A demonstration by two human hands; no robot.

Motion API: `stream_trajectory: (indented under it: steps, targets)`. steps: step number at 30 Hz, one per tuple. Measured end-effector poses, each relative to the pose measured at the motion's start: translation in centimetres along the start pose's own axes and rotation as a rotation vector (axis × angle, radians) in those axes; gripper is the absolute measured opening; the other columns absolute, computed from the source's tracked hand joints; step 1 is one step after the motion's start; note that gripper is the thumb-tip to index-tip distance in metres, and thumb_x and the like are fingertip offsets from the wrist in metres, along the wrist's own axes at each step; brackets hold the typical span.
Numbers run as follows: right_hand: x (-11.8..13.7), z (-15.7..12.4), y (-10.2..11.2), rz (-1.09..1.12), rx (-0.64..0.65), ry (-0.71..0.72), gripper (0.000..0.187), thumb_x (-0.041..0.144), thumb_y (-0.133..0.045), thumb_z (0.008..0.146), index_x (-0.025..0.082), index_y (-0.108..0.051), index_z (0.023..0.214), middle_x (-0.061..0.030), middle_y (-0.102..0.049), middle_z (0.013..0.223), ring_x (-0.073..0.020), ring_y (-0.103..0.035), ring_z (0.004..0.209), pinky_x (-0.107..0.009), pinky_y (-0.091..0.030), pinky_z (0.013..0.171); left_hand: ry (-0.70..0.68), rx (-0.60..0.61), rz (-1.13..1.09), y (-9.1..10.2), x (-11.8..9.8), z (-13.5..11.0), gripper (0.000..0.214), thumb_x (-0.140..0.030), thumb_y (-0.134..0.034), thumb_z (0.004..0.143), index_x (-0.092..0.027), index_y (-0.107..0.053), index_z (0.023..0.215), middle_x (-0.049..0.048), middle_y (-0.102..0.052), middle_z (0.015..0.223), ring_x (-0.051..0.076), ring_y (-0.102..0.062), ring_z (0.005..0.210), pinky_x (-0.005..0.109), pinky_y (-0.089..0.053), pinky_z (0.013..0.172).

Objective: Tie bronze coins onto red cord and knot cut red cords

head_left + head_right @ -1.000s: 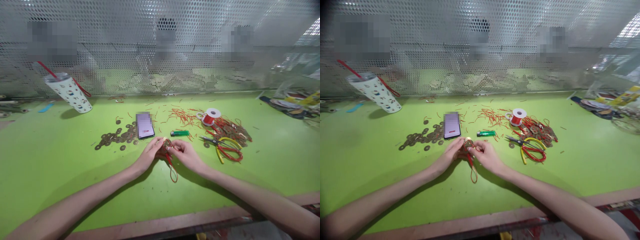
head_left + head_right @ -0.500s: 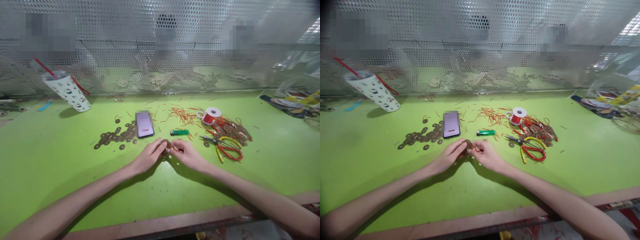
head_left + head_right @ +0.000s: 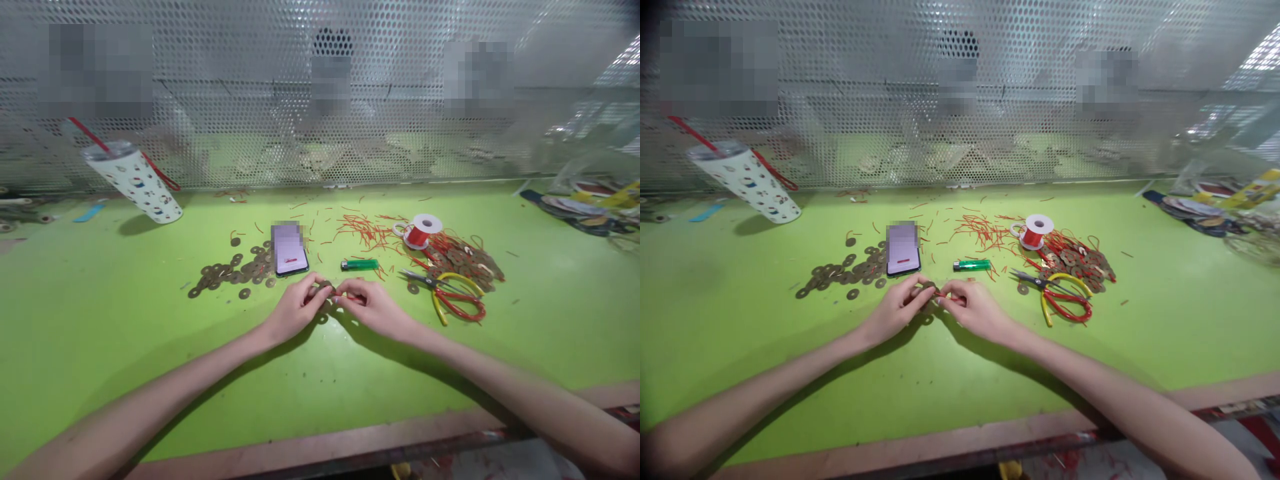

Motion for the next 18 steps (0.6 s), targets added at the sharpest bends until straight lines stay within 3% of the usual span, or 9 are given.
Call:
stream_trajectory:
  steps: [4,8,11,18]
  targets:
    - [0.22,-0.26,0.01,-0.132,-0.054,0.079,0.022,0.030,-0.051,0.097,0.017,-0.068,0.090,0.0011,-0.057,0.061,-0.0118,-0.042,0.053,-0.025,-0.030,0.053,0.065,-0.021,-0.167,-0.09,-0.21,0.05,0.032,-0.049,-0.061,0.090,-0.018,-0.054,0.092,-0.0017,-0.059,0.067,0.012,-0.057,0.059,0.023,-0.048,0.054]
    - [0.25,-0.48,0.00,-0.240,-0.079,0.196,0.025,0.027,-0.046,0.100,0.017,-0.069,0.096,-0.0057,-0.069,0.076,-0.0154,-0.055,0.062,-0.027,-0.038,0.061,0.098,-0.055,-0.199,-0.01,-0.22,0.35,0.033,-0.050,-0.064,0.088,-0.018,-0.058,0.087,-0.0059,-0.047,0.055,0.008,-0.040,0.047,0.020,-0.030,0.045]
    - [-0.09,-0.60,-0.04,-0.324,-0.082,0.261,0.027,0.025,-0.042,0.101,0.017,-0.068,0.098,-0.0100,-0.073,0.086,-0.0185,-0.061,0.070,-0.029,-0.041,0.065,0.116,-0.034,-0.221,0.05,-0.08,0.52,0.033,-0.050,-0.064,0.088,-0.017,-0.059,0.088,-0.0057,-0.047,0.055,0.007,-0.036,0.047,0.021,-0.023,0.045]
    - [-0.09,-0.75,0.55,-0.522,-0.078,0.322,0.027,0.022,-0.040,0.097,0.015,-0.066,0.093,-0.0085,-0.068,0.072,-0.0168,-0.053,0.058,-0.028,-0.034,0.059,0.085,0.025,-0.262,0.14,-0.10,0.62,0.036,-0.052,-0.062,0.089,-0.016,-0.062,0.081,-0.0035,-0.046,0.063,0.008,-0.038,0.053,0.021,-0.027,0.048]
Point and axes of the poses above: each hand's wrist, its own z-axis towards the middle knuckle, its own y-axis out of the back of the hand, x = y × z, the point moved 2 cm from there along z, towards the middle knuckle
